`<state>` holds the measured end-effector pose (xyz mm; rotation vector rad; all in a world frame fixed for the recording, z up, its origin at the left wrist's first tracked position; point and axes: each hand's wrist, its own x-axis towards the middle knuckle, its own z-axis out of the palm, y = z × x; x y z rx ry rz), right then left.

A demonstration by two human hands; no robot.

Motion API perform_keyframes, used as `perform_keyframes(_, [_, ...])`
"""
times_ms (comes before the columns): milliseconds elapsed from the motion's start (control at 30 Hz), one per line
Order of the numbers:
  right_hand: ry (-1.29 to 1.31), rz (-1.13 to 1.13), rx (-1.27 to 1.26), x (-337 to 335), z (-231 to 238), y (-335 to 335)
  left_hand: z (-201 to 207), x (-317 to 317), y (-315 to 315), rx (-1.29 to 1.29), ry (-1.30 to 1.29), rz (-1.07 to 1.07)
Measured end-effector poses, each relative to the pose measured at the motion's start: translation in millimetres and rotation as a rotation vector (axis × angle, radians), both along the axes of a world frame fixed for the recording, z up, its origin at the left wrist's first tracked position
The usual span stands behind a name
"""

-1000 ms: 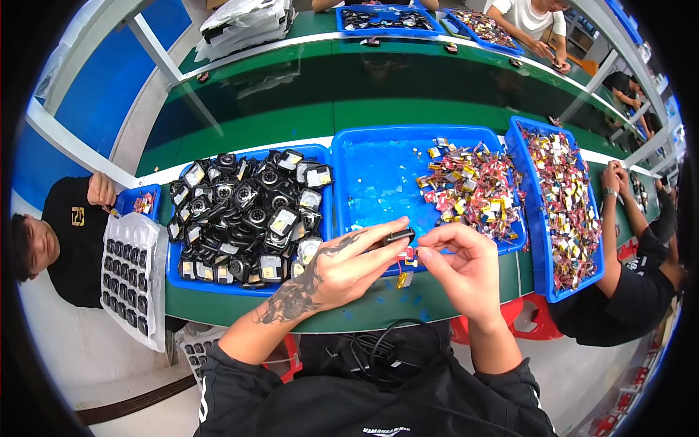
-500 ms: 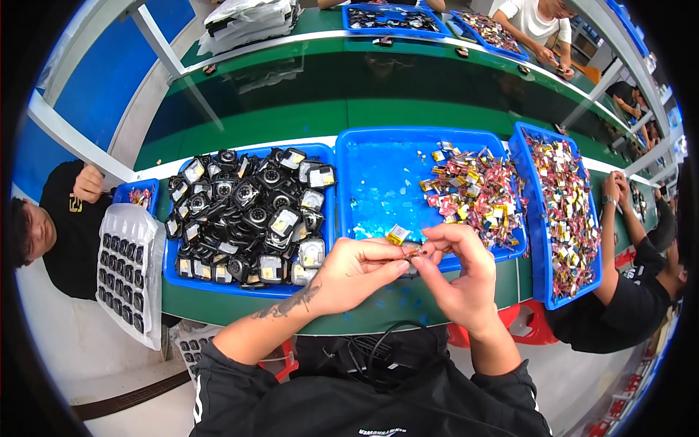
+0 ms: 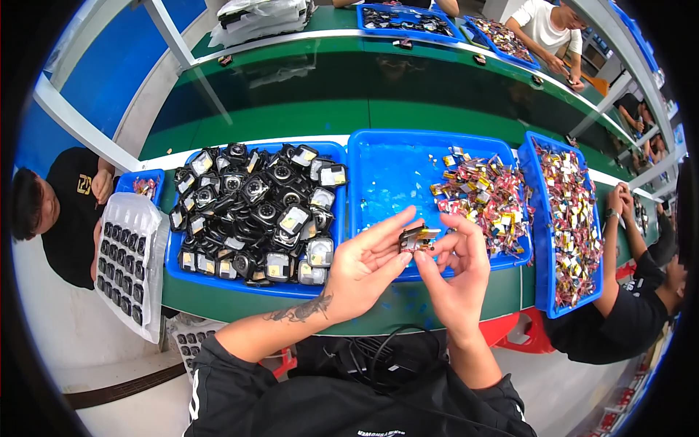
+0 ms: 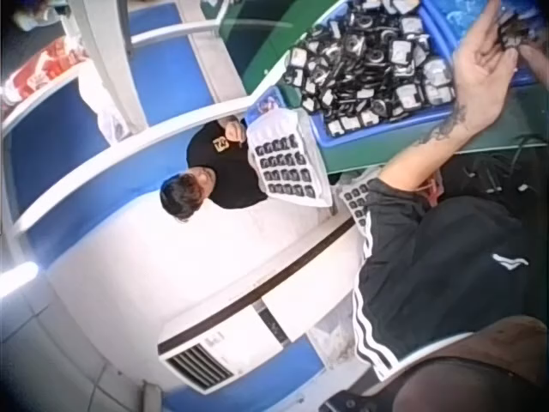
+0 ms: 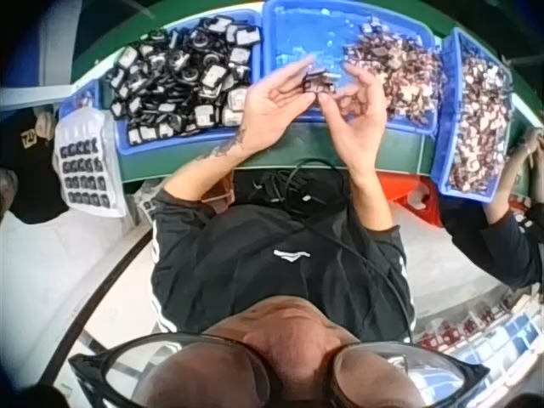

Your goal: Manually assembling small electronic components at a factory workbench.

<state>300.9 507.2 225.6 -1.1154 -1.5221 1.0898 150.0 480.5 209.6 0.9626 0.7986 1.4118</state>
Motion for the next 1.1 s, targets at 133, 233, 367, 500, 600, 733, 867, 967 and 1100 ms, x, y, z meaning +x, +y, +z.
perform_keyframes(133, [0.031, -0.013, -0.043, -5.4, 5.3, -0.4, 6.7, -0.3, -2.2, -0.046, -0.047, -0.008])
perform_keyframes(233, [0.074, 0.033, -0.106, -4.1, 4.9, 1.6, 2.5, 2.7, -2.0, -0.041, -0.109, 0.002])
perform_keyframes(367, [0.08, 0.09, -0.157, -7.0, 6.4, 5.8, -1.3, 4.6, -1.4, -0.072, -0.139, 0.056])
perform_keyframes(500, [0.205, 0.172, -0.304, -15.2, 11.1, 17.3, -0.8, -6.7, 1.0, -0.098, -0.208, 0.011])
perform_keyframes(600, [0.101, 0.287, -0.321, -15.0, 10.7, 39.5, -3.2, -1.1, 2.1, -0.046, -0.264, 0.207])
perform_keyframes(733, [-0.148, 0.363, -0.154, -57.7, 46.2, 128.2, -10.5, -6.4, -4.5, 0.442, 0.587, 0.478])
perform_keyframes(867, [-0.464, 0.119, -0.213, -83.0, 21.0, 257.6, 0.1, -4.4, -8.6, 1.219, 0.904, 0.565])
perform_keyframes(967, [-0.728, 0.076, -0.281, -84.8, -21.2, 297.6, -6.5, -2.5, -8.8, 1.279, 0.96, 0.507])
perform_keyframes(1100, [-0.862, 0.083, -0.221, -77.4, -21.1, 301.8, -6.3, -5.6, -14.0, 1.261, 0.968, 0.492])
